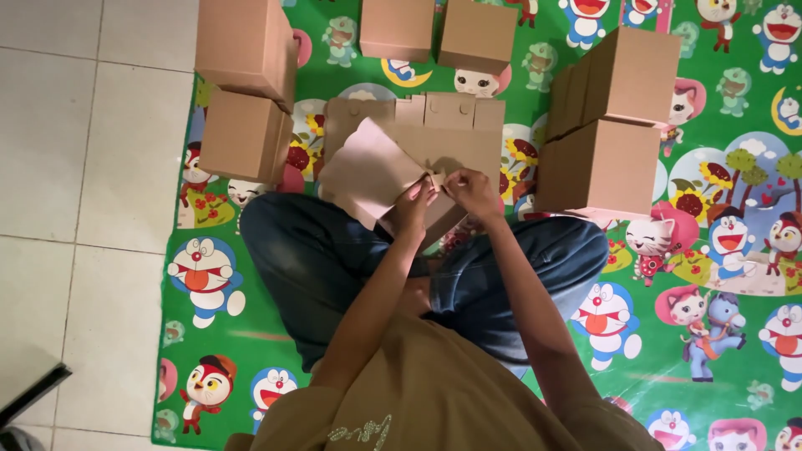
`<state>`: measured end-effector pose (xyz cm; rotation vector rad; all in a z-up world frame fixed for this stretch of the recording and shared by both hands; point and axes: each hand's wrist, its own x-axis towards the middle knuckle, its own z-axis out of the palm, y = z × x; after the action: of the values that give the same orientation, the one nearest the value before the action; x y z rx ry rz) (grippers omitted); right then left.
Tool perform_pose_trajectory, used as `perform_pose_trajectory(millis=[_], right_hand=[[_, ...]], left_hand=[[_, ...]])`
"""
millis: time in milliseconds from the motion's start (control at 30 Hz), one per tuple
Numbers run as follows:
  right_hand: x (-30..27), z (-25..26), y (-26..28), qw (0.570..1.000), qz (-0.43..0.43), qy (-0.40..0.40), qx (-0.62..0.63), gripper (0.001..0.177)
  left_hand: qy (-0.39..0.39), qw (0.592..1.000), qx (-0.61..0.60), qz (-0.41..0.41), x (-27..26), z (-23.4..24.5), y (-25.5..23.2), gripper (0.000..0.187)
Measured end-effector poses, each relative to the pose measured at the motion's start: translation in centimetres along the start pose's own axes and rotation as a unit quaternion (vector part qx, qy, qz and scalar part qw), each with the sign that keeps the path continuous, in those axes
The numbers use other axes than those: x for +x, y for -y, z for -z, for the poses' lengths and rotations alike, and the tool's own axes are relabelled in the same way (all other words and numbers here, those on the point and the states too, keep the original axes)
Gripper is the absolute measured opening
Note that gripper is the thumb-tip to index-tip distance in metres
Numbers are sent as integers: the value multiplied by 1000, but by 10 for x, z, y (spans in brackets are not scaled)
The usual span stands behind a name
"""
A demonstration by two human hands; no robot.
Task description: Folding flat cardboard sheets into small boxes while sitting on the floor.
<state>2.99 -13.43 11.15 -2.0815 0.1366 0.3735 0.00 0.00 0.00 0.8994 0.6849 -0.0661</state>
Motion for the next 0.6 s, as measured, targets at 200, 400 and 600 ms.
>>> perform_pose_trajectory(millis=[200,400,600], right_hand=[[0,5,12,997,71,17,-28,16],[12,-11,-5,996,41,28,-80,33],[38,-38,-39,930,75,-39,-357,25]], left_hand=[[-26,840,538,69,7,-1,10,58],[77,984,-61,146,37,19,78,74],[-23,995,5,94,51,19,126,37]])
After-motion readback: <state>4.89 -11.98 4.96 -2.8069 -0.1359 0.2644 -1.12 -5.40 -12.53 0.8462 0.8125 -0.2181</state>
